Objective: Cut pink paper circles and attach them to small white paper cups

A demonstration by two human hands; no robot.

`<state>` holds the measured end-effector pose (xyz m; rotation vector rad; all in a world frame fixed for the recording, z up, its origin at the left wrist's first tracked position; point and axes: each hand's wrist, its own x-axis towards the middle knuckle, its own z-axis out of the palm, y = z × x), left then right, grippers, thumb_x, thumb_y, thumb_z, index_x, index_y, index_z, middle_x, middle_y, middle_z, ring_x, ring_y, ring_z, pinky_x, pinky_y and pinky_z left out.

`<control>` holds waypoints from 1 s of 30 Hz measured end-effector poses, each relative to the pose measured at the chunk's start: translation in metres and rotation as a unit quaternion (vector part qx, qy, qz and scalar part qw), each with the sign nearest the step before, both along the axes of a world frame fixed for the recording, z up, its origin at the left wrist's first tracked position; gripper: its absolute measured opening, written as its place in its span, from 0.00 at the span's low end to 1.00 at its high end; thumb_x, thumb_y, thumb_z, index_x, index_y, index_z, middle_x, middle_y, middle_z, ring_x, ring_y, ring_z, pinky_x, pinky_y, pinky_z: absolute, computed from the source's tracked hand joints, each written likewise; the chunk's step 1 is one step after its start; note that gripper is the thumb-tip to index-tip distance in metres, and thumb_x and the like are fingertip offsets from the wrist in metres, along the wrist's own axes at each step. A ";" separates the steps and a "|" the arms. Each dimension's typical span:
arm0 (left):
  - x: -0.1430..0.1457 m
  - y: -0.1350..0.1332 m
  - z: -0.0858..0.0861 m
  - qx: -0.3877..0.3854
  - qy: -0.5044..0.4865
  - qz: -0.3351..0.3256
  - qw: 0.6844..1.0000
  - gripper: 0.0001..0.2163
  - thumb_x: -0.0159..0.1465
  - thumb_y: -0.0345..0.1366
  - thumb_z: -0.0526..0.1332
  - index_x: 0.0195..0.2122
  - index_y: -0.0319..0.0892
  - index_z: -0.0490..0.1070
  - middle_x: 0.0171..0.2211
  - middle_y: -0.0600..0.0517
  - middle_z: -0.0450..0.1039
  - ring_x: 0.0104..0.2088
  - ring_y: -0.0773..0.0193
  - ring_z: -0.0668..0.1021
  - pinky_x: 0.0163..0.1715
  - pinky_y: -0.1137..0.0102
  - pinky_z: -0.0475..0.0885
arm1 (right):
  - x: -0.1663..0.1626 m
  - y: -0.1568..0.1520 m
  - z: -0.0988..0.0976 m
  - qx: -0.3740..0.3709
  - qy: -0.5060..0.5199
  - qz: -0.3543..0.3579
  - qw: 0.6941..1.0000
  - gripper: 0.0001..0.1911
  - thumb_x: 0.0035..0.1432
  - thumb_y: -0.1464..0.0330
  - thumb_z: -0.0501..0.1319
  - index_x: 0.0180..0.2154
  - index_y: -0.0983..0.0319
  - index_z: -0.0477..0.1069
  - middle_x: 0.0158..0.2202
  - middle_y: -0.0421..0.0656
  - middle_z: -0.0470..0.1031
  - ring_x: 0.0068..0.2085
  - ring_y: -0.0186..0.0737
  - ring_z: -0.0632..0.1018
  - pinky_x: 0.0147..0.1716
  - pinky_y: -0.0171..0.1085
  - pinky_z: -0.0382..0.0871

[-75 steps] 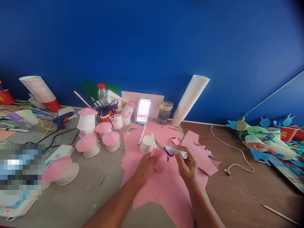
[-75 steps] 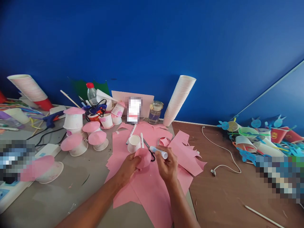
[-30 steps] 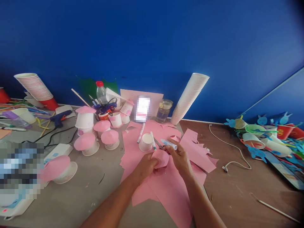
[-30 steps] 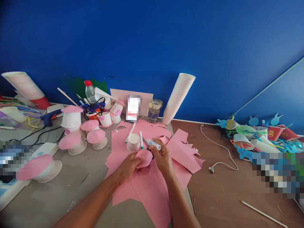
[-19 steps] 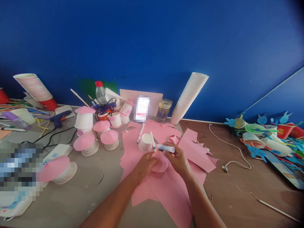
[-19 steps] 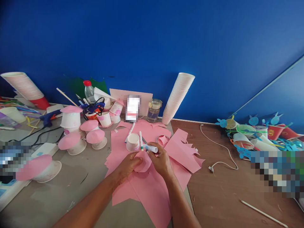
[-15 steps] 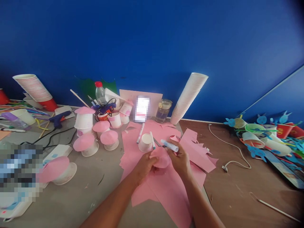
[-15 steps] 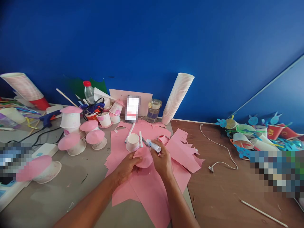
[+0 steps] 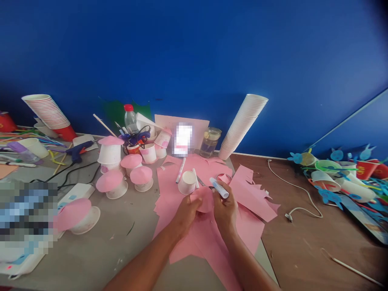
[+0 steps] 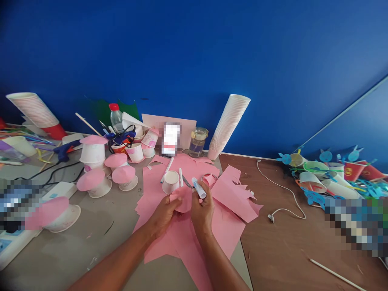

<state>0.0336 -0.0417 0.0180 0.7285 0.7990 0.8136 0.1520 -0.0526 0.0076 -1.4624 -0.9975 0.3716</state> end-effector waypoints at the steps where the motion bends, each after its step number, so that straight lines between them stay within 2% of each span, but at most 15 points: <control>1: 0.000 0.001 -0.002 0.005 0.001 0.005 1.000 0.11 0.54 0.39 0.61 0.37 0.38 0.71 0.25 0.54 0.65 0.26 0.68 0.67 0.27 0.72 0.65 | 0.002 0.000 0.000 0.011 0.000 -0.001 1.000 0.14 0.55 0.66 0.59 0.44 0.60 0.71 0.40 0.47 0.77 0.37 0.42 0.77 0.33 0.39 0.72; 4: 0.000 0.003 -0.007 -0.004 0.023 0.017 1.000 0.11 0.55 0.38 0.59 0.37 0.39 0.71 0.24 0.55 0.64 0.24 0.69 0.65 0.24 0.74 0.61 | 0.009 -0.004 0.001 0.048 -0.009 0.009 0.999 0.15 0.56 0.64 0.58 0.46 0.61 0.69 0.40 0.47 0.76 0.35 0.41 0.76 0.32 0.39 0.71; 6: 0.000 0.004 -0.009 -0.014 0.034 0.020 0.999 0.11 0.54 0.37 0.58 0.37 0.39 0.71 0.24 0.55 0.64 0.24 0.70 0.65 0.23 0.74 0.59 | 0.014 -0.008 0.004 0.067 -0.038 0.042 0.996 0.13 0.57 0.65 0.58 0.45 0.60 0.69 0.39 0.46 0.76 0.32 0.39 0.76 0.30 0.37 0.70; 9: -0.001 0.005 -0.010 -0.018 0.030 0.021 0.999 0.09 0.53 0.38 0.59 0.33 0.38 0.70 0.23 0.55 0.64 0.23 0.70 0.64 0.22 0.74 0.59 | 0.017 -0.012 0.010 0.073 -0.140 0.130 0.979 0.09 0.58 0.67 0.57 0.41 0.59 0.70 0.35 0.45 0.77 0.31 0.39 0.76 0.29 0.38 0.69; 12: -0.002 0.006 -0.011 -0.012 0.022 0.020 0.999 0.09 0.53 0.40 0.60 0.30 0.40 0.67 0.22 0.56 0.63 0.22 0.71 0.64 0.22 0.75 0.58 | 0.014 -0.011 0.013 0.087 -0.261 0.186 0.943 0.06 0.56 0.70 0.57 0.37 0.58 0.70 0.31 0.43 0.78 0.30 0.41 0.75 0.31 0.41 0.68; 15: -0.001 0.006 -0.012 -0.001 0.010 0.014 1.000 0.09 0.54 0.41 0.61 0.29 0.40 0.66 0.24 0.56 0.64 0.23 0.71 0.66 0.23 0.75 0.59 | 0.009 -0.006 0.011 0.096 -0.331 0.198 0.918 0.06 0.57 0.71 0.56 0.37 0.58 0.70 0.31 0.42 0.79 0.25 0.39 0.74 0.31 0.42 0.65; 18: -0.001 0.007 -0.014 0.009 0.002 0.005 1.000 0.08 0.54 0.39 0.61 0.29 0.40 0.66 0.24 0.56 0.65 0.23 0.72 0.66 0.24 0.75 0.60 | 0.008 -0.001 0.005 0.101 -0.357 0.188 0.909 0.06 0.58 0.71 0.56 0.38 0.59 0.69 0.30 0.41 0.80 0.24 0.38 0.75 0.33 0.42 0.64; 22: -0.001 0.008 -0.017 -0.007 0.021 -0.005 1.000 0.06 0.52 0.35 0.60 0.29 0.40 0.66 0.21 0.57 0.63 0.21 0.71 0.66 0.21 0.74 0.60 | 0.019 0.005 0.000 0.094 -0.363 0.122 0.919 0.06 0.57 0.71 0.58 0.39 0.59 0.70 0.27 0.40 0.78 0.24 0.38 0.75 0.34 0.42 0.64; 25: -0.002 0.007 -0.016 -0.032 0.019 0.007 0.999 0.06 0.51 0.34 0.60 0.28 0.40 0.64 0.23 0.56 0.64 0.23 0.70 0.67 0.22 0.73 0.62 | 0.031 0.004 0.002 0.072 -0.287 0.028 0.955 0.07 0.57 0.68 0.58 0.39 0.60 0.72 0.28 0.43 0.78 0.28 0.40 0.75 0.31 0.40 0.66; 26: -0.002 0.007 -0.015 -0.036 0.016 0.008 0.999 0.06 0.51 0.34 0.61 0.28 0.40 0.65 0.24 0.55 0.65 0.24 0.70 0.67 0.23 0.73 0.63 | 0.034 0.003 0.003 0.064 -0.246 0.018 0.967 0.07 0.58 0.67 0.58 0.38 0.61 0.72 0.29 0.44 0.78 0.29 0.40 0.76 0.30 0.39 0.67; 28: -0.003 0.007 -0.014 -0.038 0.013 0.002 0.999 0.07 0.50 0.33 0.61 0.30 0.40 0.65 0.25 0.54 0.66 0.25 0.69 0.68 0.23 0.74 0.63 | 0.035 -0.002 0.008 0.051 -0.192 0.052 0.979 0.08 0.59 0.66 0.56 0.38 0.61 0.71 0.31 0.44 0.78 0.31 0.40 0.76 0.27 0.37 0.68; 30: -0.003 0.007 -0.012 -0.030 0.011 -0.006 0.999 0.07 0.51 0.33 0.61 0.31 0.40 0.66 0.25 0.55 0.65 0.24 0.70 0.66 0.23 0.74 0.62 | 0.030 -0.006 0.013 0.053 -0.206 0.133 0.968 0.07 0.58 0.67 0.57 0.37 0.60 0.72 0.32 0.44 0.78 0.32 0.41 0.76 0.27 0.37 0.68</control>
